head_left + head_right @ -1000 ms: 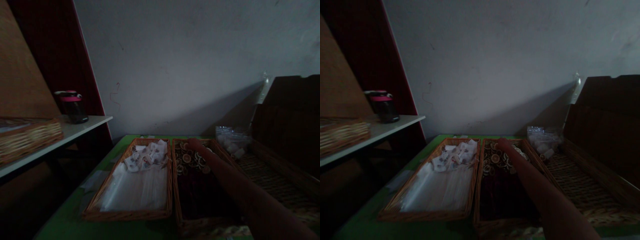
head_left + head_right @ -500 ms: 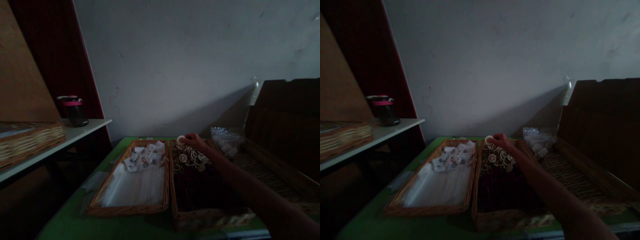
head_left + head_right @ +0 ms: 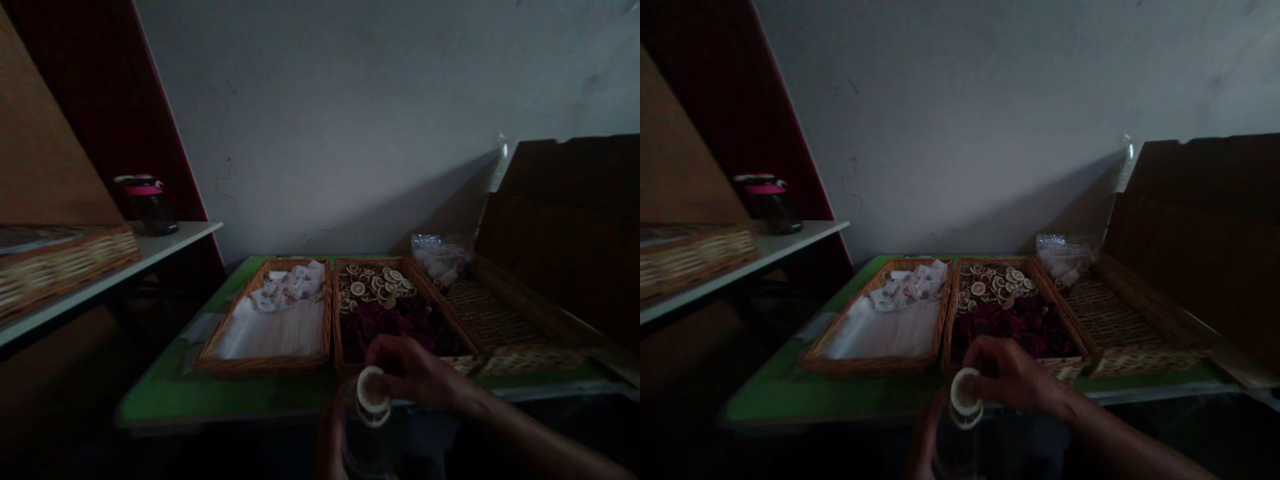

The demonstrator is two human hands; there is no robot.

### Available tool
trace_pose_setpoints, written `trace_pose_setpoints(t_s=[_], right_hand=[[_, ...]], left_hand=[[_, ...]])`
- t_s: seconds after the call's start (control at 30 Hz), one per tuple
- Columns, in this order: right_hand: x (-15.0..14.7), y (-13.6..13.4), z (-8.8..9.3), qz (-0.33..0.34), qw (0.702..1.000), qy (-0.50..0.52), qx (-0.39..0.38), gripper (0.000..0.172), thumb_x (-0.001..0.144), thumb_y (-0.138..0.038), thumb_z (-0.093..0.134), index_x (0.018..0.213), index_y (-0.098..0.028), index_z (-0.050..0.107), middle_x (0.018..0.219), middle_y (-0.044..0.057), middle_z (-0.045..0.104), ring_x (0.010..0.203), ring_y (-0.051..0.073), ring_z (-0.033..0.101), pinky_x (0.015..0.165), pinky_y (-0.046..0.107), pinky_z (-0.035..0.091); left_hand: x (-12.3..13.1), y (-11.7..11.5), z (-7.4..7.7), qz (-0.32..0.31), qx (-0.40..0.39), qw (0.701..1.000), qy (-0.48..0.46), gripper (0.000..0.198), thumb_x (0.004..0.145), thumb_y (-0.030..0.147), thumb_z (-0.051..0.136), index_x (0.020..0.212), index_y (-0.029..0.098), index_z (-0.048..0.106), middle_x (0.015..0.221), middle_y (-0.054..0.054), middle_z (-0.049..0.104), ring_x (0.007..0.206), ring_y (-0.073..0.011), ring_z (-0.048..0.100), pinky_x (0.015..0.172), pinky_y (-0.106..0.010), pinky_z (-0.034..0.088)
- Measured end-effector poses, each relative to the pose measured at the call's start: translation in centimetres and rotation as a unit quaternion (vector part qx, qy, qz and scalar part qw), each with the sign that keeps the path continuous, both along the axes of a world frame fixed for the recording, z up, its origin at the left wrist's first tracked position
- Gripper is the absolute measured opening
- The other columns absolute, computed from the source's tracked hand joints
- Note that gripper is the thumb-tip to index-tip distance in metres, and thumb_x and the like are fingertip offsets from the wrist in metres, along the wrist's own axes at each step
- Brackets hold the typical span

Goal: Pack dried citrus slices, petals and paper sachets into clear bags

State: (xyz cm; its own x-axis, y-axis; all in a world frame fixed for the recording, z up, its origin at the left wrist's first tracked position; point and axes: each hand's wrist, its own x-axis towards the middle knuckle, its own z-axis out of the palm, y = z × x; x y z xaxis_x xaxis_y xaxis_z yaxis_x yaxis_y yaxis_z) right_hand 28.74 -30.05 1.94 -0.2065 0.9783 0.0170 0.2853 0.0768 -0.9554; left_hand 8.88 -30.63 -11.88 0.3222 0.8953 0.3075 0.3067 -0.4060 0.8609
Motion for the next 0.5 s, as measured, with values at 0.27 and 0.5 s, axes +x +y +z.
trace_pose_setpoints(t_s=[0.27, 0.5], right_hand=[[-2.5, -3.3, -2.9, -0.006, 0.982, -0.183, 0.033, 0.013, 0.075, -0.016, 0.067, 0.087, -0.019, 0.068, 0.068, -0.006, 0.058, 0.059, 0.009, 0.045, 0.051, 0.019, 0.03], [-3.0, -3.8, -2.7, -0.015, 0.969, -0.231, 0.085, 0.018, 0.073, -0.012, 0.067, 0.089, -0.02, 0.068, 0.083, -0.001, 0.067, 0.07, 0.013, 0.055, 0.061, 0.021, 0.037]], left_hand=[[0.9, -1.4, -1.7, 0.055, 0.174, 0.983, 0.026, 0.095, 0.072, 0.033, 0.07, 0.154, 0.018, 0.024, 0.147, -0.021, 0.045, 0.135, -0.0389, 0.049, 0.108, -0.053, 0.049], [0.3, -0.8, -4.4, 0.076, 0.216, 0.969, 0.092, 0.105, 0.064, 0.029, 0.077, 0.155, 0.02, 0.024, 0.147, -0.022, 0.048, 0.137, -0.0434, 0.048, 0.11, -0.059, 0.046]])
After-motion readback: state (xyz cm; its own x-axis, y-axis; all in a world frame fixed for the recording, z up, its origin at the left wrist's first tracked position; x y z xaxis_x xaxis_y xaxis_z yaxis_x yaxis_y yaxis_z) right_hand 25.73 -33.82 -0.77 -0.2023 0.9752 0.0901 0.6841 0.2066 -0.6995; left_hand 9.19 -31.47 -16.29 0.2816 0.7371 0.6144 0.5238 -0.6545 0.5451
